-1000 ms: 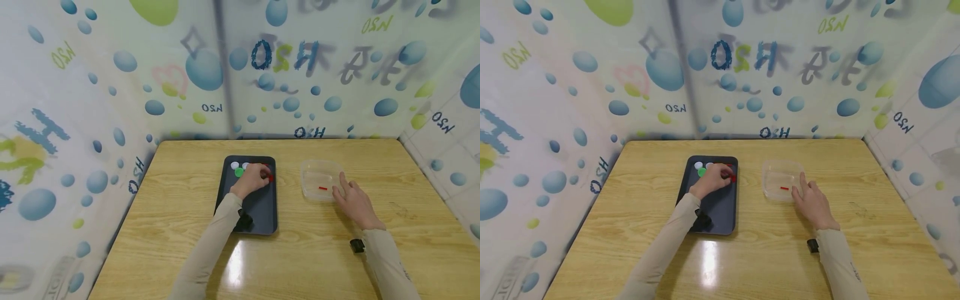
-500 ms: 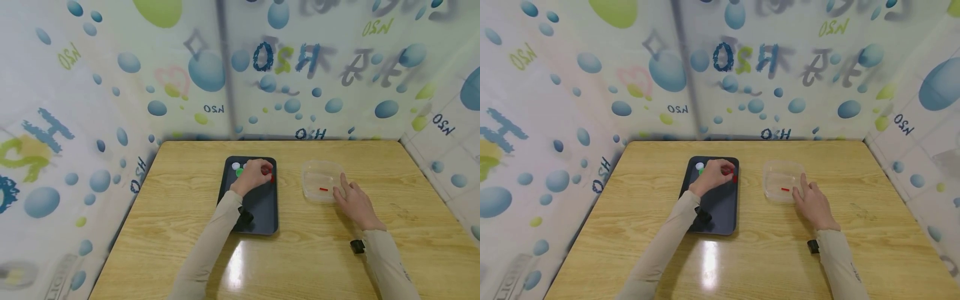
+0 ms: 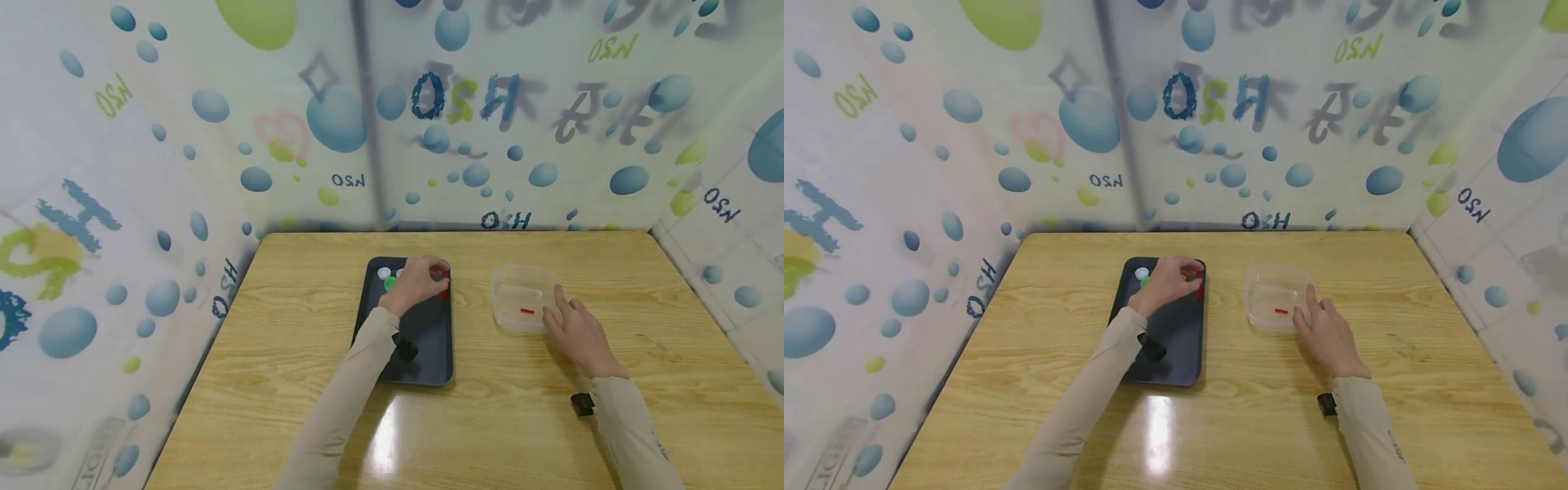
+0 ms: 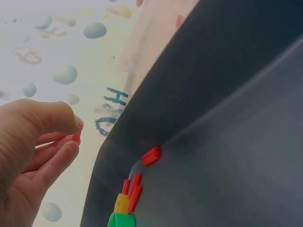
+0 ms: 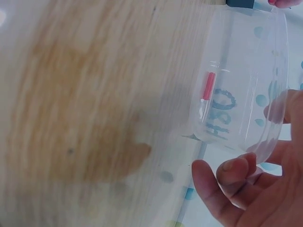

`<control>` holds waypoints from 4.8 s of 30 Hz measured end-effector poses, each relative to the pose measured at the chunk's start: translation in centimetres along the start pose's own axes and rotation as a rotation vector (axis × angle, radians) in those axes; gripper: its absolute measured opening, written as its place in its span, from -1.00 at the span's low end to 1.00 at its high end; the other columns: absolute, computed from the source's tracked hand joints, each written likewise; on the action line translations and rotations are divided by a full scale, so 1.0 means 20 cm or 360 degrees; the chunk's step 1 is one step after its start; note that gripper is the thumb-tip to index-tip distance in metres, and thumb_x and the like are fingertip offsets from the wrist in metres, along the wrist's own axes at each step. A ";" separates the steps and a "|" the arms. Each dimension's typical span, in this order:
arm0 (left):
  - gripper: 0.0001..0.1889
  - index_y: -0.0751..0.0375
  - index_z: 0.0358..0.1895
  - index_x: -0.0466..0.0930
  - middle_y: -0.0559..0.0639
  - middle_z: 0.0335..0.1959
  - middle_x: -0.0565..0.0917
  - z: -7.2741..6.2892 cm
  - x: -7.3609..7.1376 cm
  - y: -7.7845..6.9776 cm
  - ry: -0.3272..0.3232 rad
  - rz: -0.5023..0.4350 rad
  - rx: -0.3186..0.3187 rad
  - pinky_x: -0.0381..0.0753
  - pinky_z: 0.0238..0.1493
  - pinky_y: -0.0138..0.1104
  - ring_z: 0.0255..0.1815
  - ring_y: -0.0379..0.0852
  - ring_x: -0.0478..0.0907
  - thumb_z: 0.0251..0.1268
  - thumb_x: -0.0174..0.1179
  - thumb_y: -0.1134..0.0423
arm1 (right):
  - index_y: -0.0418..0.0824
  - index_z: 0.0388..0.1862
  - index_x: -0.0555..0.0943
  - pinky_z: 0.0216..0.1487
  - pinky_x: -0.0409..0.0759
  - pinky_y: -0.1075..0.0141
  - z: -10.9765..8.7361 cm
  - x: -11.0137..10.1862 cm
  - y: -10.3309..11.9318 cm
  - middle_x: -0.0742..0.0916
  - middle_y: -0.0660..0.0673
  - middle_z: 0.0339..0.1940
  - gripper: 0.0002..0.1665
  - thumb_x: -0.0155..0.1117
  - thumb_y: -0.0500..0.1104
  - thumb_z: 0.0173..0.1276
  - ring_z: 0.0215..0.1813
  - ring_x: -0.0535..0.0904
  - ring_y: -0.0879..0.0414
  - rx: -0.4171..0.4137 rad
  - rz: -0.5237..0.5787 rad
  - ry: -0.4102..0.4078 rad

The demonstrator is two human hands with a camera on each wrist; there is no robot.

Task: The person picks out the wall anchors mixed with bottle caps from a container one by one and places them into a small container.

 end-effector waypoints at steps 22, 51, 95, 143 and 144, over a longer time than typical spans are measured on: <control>-0.69 0.32 0.11 0.69 0.14 0.01 0.76 0.07 0.11 -0.12 0.0068 -0.0099 0.0088 0.70 0.03 -0.34 -0.01 -0.04 0.71 0.35 0.28 0.35 | -0.58 0.52 0.17 -0.58 0.21 0.29 0.00 0.00 0.01 0.54 -0.29 -0.40 -0.27 -0.04 -0.07 0.63 -0.46 0.25 0.07 0.0003 -0.0006 0.0031; -0.69 0.32 0.14 0.68 0.07 0.05 0.75 0.21 0.31 -0.34 0.0249 -0.0090 0.0140 0.62 0.04 -0.50 0.02 -0.12 0.68 0.38 0.29 0.32 | -0.58 0.51 0.18 -0.53 0.24 0.28 0.01 -0.01 0.01 0.54 -0.30 -0.41 -0.28 -0.03 -0.08 0.62 -0.46 0.28 0.03 0.0001 -0.0023 -0.0020; -0.71 0.30 0.13 0.68 0.09 0.04 0.76 0.22 0.44 -0.44 0.0341 0.0001 0.0207 0.60 -0.01 -0.57 -0.02 -0.18 0.70 0.41 0.28 0.30 | -0.57 0.52 0.16 -0.48 0.37 0.18 0.01 0.01 0.01 0.57 -0.37 -0.31 -0.26 -0.01 -0.06 0.62 -0.42 0.38 0.00 0.0054 -0.0051 0.0053; -0.73 0.23 0.15 0.67 0.09 0.05 0.73 0.04 0.02 -0.07 -0.0006 -0.0123 -0.0042 0.69 0.00 -0.37 -0.01 -0.07 0.70 0.51 0.15 0.28 | -0.61 0.51 0.15 -0.52 0.30 0.23 0.00 -0.02 0.03 0.56 -0.34 -0.41 -0.27 -0.03 -0.10 0.62 -0.35 0.44 -0.08 0.0025 0.0010 0.0070; -0.74 0.24 0.14 0.67 0.10 0.04 0.74 0.04 0.02 -0.07 -0.0010 -0.0118 -0.0037 0.69 0.00 -0.37 -0.01 -0.06 0.70 0.51 0.15 0.29 | -0.61 0.50 0.16 -0.53 0.28 0.24 0.00 -0.02 0.03 0.54 -0.31 -0.44 -0.28 -0.02 -0.11 0.62 -0.38 0.42 -0.05 0.0015 0.0006 0.0056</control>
Point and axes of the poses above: each hand's wrist, its own z-axis towards the middle knuckle, its own x-axis out of the palm, y = z × x, the point moved 5 cm from there along z, towards the middle knuckle
